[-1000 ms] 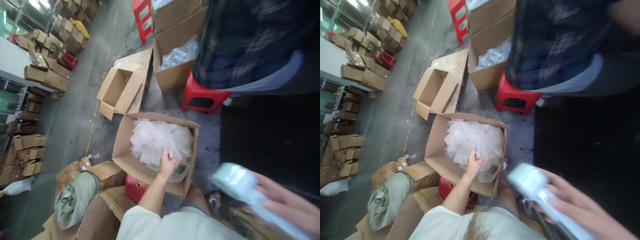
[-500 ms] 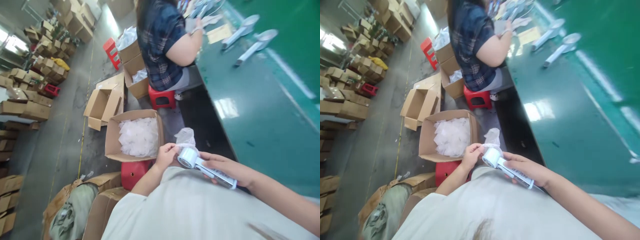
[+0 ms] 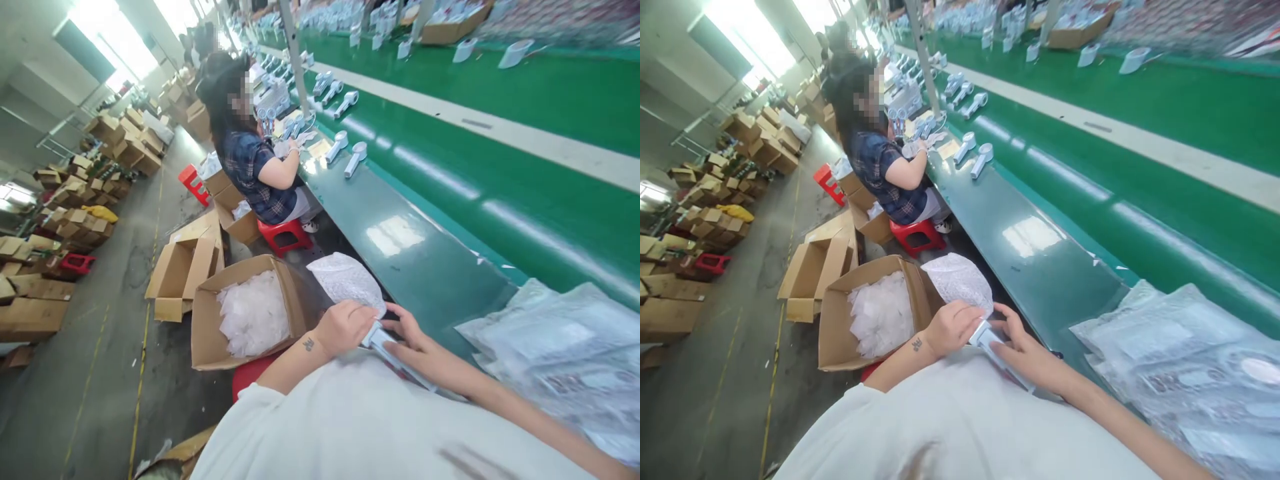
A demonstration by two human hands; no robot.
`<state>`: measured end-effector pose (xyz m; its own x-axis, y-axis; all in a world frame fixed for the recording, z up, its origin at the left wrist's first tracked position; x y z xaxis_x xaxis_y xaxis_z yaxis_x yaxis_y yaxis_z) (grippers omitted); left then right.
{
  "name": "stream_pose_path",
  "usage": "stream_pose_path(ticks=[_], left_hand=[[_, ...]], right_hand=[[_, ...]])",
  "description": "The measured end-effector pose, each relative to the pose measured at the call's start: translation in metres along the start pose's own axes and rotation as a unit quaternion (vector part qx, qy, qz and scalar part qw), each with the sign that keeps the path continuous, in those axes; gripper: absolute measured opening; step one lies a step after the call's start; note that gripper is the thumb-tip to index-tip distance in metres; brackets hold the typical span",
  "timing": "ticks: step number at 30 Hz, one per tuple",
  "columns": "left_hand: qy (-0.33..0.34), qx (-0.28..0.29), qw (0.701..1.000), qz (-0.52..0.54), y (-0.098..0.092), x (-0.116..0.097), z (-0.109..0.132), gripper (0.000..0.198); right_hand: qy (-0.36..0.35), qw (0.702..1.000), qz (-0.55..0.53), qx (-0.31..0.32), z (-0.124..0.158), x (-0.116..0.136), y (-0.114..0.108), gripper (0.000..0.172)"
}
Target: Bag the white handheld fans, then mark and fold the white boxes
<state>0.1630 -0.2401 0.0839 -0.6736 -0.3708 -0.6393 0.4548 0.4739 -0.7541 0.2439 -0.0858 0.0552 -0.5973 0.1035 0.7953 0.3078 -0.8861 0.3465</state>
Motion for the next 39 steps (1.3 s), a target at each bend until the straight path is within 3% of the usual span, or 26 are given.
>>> stream_pose_path(ticks=[2, 4, 5, 7, 12, 16, 18, 21, 25, 27, 30, 32, 35, 39], left_hand=[[-0.092, -0.041, 0.991, 0.091, -0.004, 0.001, -0.017, 0.025], [-0.225, -0.090, 0.950, 0.196, -0.007, 0.011, -0.028, 0.022], [-0.273, -0.093, 0.925, 0.247, -0.006, 0.015, -0.034, 0.021], [-0.304, -0.067, 0.891, 0.330, 0.001, 0.019, -0.046, 0.024], [-0.213, 0.001, 0.895, 0.393, 0.016, 0.011, -0.072, 0.025], [-0.170, 0.057, 0.915, 0.362, 0.010, 0.009, -0.083, 0.024], [-0.155, 0.076, 0.926, 0.336, 0.001, 0.010, -0.089, 0.027], [-0.116, 0.111, 0.936, 0.313, -0.013, 0.009, -0.099, 0.029], [-0.055, 0.185, 0.939, 0.283, -0.022, 0.000, -0.107, 0.035], [-0.005, 0.224, 0.942, 0.249, -0.024, -0.007, -0.109, 0.038], [0.076, 0.253, 0.949, 0.174, -0.025, -0.014, -0.110, 0.040], [0.136, 0.227, 0.958, 0.111, -0.025, -0.014, -0.109, 0.038], [0.231, 0.123, 0.965, -0.024, -0.021, -0.009, -0.099, 0.035], [0.282, 0.019, 0.949, -0.141, -0.004, 0.002, -0.075, 0.025]], right_hand=[[-0.018, 0.999, -0.044, -0.011, 0.014, -0.002, -0.002, 0.094], [-0.050, 0.995, -0.088, -0.014, 0.031, 0.001, -0.008, 0.088], [-0.066, 0.993, -0.098, -0.008, 0.039, 0.003, -0.011, 0.085], [-0.084, 0.990, -0.112, 0.004, 0.052, 0.008, -0.015, 0.083], [-0.119, 0.968, -0.223, -0.008, 0.061, 0.021, -0.007, 0.091], [-0.128, 0.953, -0.276, -0.008, 0.057, 0.027, 0.006, 0.087], [-0.143, 0.957, -0.251, -0.035, 0.056, 0.028, 0.005, 0.082], [-0.177, 0.963, -0.155, -0.130, 0.056, 0.028, -0.003, 0.077], [-0.162, 0.953, -0.055, -0.250, 0.053, 0.028, -0.010, 0.089], [-0.146, 0.956, -0.049, -0.249, 0.049, 0.027, -0.009, 0.088], [-0.152, 0.958, -0.064, -0.234, 0.044, 0.025, -0.004, 0.072], [-0.159, 0.952, -0.075, -0.250, 0.043, 0.023, -0.001, 0.064], [-0.148, 0.939, -0.099, -0.295, 0.043, 0.020, 0.004, 0.060], [-0.146, 0.917, -0.128, -0.347, 0.041, 0.014, 0.005, 0.060]])
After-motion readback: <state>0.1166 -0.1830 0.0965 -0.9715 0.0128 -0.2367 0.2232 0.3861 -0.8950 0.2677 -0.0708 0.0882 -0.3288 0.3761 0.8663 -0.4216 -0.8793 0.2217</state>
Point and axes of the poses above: each hand's wrist, its own z-axis away from the middle knuckle, its own y-axis out of the palm, x = y × z, the point moved 4 cm from there along -z, towards the middle knuckle, and after that the axes turned 12 degrees about x, right-handed, at the moved point
